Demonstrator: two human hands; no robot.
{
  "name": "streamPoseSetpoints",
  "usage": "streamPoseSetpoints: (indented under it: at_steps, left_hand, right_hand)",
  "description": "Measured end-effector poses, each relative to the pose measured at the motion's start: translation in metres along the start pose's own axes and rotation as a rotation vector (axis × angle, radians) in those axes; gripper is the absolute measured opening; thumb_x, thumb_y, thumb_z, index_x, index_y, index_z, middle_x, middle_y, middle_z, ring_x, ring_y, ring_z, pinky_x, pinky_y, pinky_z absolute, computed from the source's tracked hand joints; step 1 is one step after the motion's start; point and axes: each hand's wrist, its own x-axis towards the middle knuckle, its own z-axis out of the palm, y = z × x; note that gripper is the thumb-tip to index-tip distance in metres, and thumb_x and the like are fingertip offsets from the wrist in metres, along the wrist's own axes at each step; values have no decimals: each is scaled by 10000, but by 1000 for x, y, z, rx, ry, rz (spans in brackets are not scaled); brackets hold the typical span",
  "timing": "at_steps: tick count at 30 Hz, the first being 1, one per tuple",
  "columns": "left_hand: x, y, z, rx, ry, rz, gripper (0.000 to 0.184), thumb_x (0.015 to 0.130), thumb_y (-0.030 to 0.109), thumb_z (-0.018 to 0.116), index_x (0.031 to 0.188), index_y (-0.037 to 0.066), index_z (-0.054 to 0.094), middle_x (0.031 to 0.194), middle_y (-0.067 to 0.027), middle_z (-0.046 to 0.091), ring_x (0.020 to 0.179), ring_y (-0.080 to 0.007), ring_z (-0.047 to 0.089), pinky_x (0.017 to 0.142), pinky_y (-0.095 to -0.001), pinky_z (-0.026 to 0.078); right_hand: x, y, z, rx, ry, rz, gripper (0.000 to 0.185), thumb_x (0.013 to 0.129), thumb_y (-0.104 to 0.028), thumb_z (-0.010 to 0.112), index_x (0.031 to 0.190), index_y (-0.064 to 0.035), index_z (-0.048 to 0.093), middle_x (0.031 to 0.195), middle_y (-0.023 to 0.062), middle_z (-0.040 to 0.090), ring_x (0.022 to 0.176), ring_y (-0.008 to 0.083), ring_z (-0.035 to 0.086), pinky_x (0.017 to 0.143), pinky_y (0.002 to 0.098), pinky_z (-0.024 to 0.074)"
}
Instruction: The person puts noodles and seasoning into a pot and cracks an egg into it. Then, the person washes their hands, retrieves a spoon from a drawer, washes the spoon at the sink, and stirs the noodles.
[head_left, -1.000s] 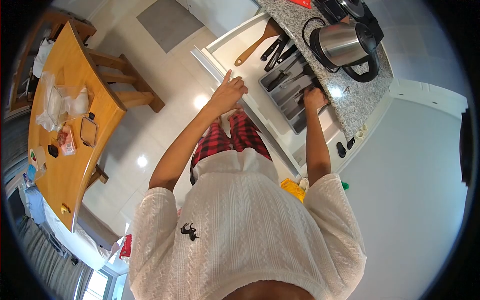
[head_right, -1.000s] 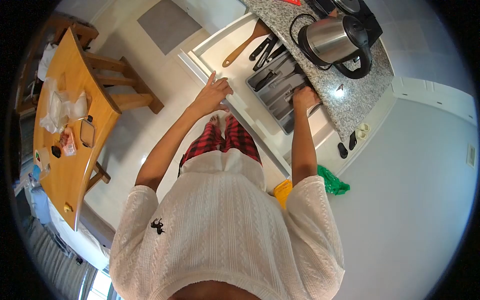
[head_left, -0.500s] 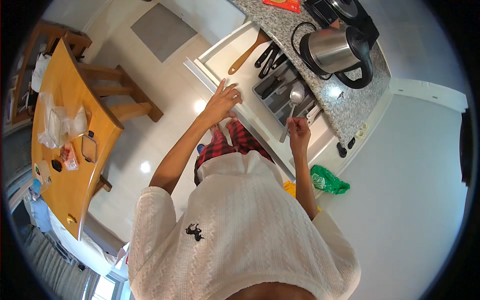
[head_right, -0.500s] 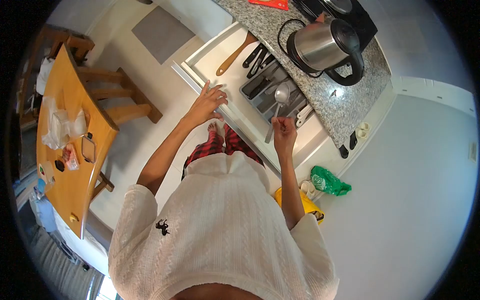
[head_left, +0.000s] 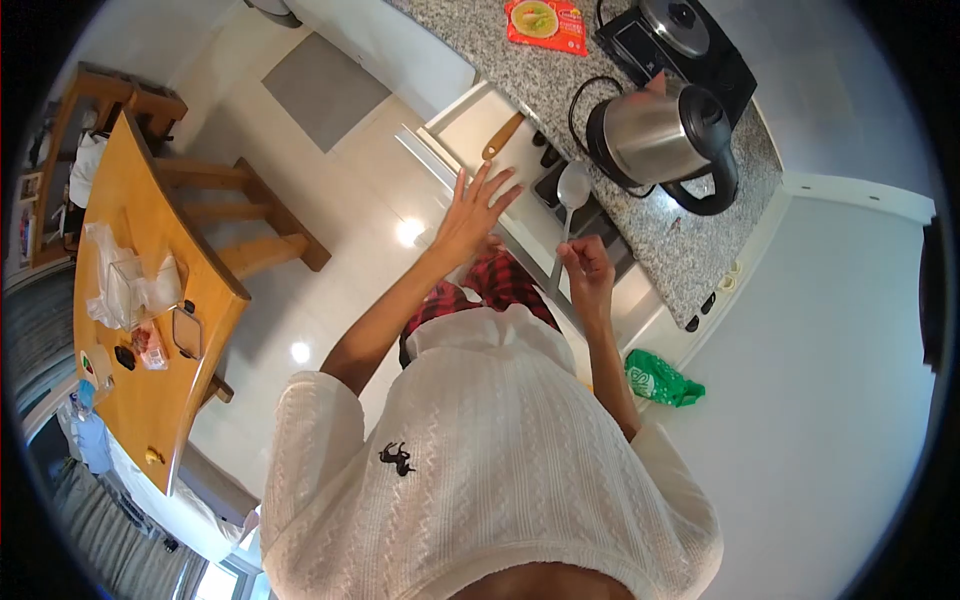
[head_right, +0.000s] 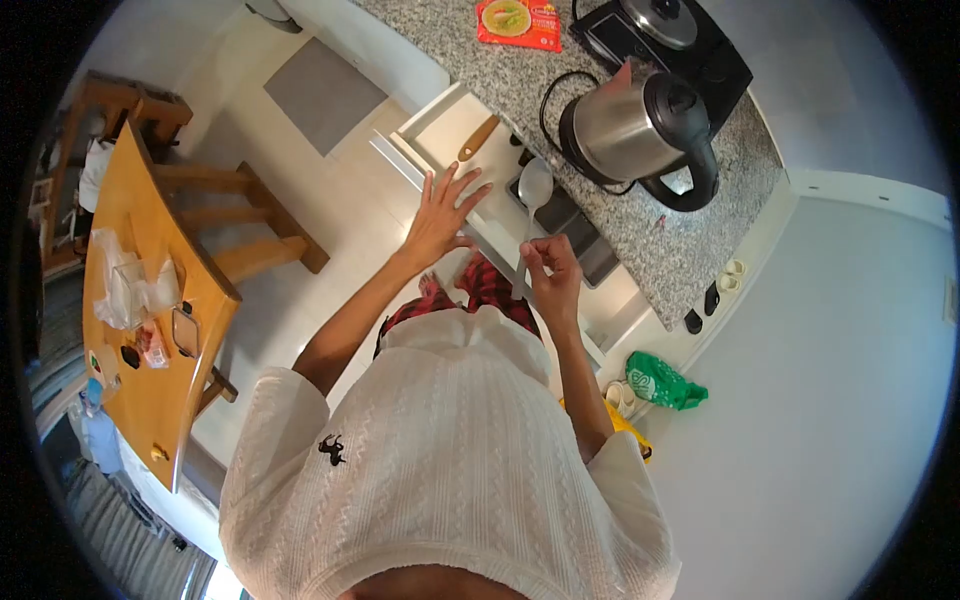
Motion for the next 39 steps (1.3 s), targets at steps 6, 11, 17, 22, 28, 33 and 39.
streamPoseSetpoints:
  at_steps: [6, 11, 17, 22, 28, 33, 39]
  left_hand:
    - [39, 11, 23, -243, 332, -72, 777, 650, 150, 694, 1319, 158, 300, 1300, -96, 347, 1259, -349, 228, 1014, -528, 185]
    - [57, 18, -55, -1814, 444, -344, 461, 870, 239, 512, 1258, 70, 328, 1077, -156, 527, 967, -234, 557, 852, -355, 427]
    - [54, -60, -132, -1363, 884, -556, 298, 885, 318, 474, 980, 36, 478, 763, -118, 592, 604, -187, 594, 544, -273, 469]
    - [54, -174, -225, -1174, 1062, -632, 375, 894, 380, 436, 849, 15, 506, 606, -99, 567, 434, -150, 517, 476, -260, 442]
    - [84, -286, -339, -1134, 948, -581, 288, 872, 300, 501, 963, 26, 490, 780, -97, 581, 548, -144, 549, 508, -237, 436]
    - [118, -383, -402, -1064, 1000, -537, 274, 861, 307, 525, 913, 42, 477, 653, -47, 498, 394, -103, 409, 402, -238, 358]
    - [160, -506, -440, -1218, 1072, -668, 369, 859, 410, 499, 749, 61, 449, 416, 1, 348, 313, -79, 287, 372, -229, 319]
  right_hand:
    - [38, -1, 0, 119, -193, 24, 165, 838, -152, 572, 771, -7, 531, 734, 3, 472, 678, 64, 448, 621, 192, 366]
    - [82, -29, 26, 6, -472, -202, 94, 783, -62, 605, 790, 17, 553, 743, 62, 494, 644, 125, 515, 582, 238, 435]
    - [153, -86, 116, 65, -740, -391, 81, 773, -57, 595, 783, 6, 546, 758, 77, 499, 630, 162, 537, 578, 261, 443]
    - [209, -144, 251, 171, -886, -472, 98, 792, -71, 586, 770, 11, 537, 731, 53, 472, 639, 120, 511, 595, 252, 431]
    - [291, -187, 400, 386, -819, -434, 110, 791, -83, 599, 762, 1, 533, 725, 60, 483, 625, 127, 493, 565, 261, 420]
    - [384, -230, 468, 388, -890, -255, 157, 811, -165, 584, 841, -11, 583, 728, 9, 527, 634, 86, 487, 582, 225, 404]
    - [591, -294, 507, 657, -409, -205, 134, 819, -180, 564, 893, -79, 612, 713, -2, 581, 634, 79, 547, 580, 220, 450]
